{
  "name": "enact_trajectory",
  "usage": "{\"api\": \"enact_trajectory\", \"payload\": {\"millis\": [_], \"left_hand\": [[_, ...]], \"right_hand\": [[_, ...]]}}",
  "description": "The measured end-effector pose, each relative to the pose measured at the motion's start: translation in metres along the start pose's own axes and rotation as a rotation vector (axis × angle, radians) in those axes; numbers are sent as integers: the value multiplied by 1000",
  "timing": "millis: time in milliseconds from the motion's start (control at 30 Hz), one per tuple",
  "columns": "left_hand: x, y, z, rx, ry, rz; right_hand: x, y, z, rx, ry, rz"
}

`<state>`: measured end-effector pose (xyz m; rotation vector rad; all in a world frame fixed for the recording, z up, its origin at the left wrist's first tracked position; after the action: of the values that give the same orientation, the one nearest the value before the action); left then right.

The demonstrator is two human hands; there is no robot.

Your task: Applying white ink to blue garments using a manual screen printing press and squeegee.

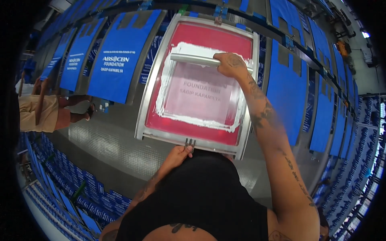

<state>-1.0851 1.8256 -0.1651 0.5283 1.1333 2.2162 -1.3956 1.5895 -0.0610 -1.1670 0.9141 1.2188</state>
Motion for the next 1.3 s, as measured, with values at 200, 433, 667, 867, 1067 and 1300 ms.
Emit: {"api": "enact_trajectory", "payload": {"millis": [200,433,667,867,1067,1300], "left_hand": [[-11,-4,-8,76,-135,-65],[-26,22,-7,-78,-407,-469],[-149,102,-3,477,748,-743],[-182,13,-39,231,662,-293],[-126,44,-19,112,641,-98],[-107,12,-95,153,515,-159]], "right_hand": [[44,-114,145,-18,86,-4],[42,-152,201,76,126,-18],[-11,-20,190,720,83,-758],[74,60,227,878,309,-1689],[76,80,266,739,444,-1859],[90,108,281,669,566,-1840]]}}
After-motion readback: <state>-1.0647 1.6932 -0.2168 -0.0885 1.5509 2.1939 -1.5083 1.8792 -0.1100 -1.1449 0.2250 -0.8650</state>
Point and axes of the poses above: each hand's wrist, its own z-axis away from the middle knuckle, its own x-axis out of the palm, y = z × x, the point moved 3 cm from there along -z, towards the middle knuckle, and after that the axes turned 2 degrees about z, right-handed, at the moved point
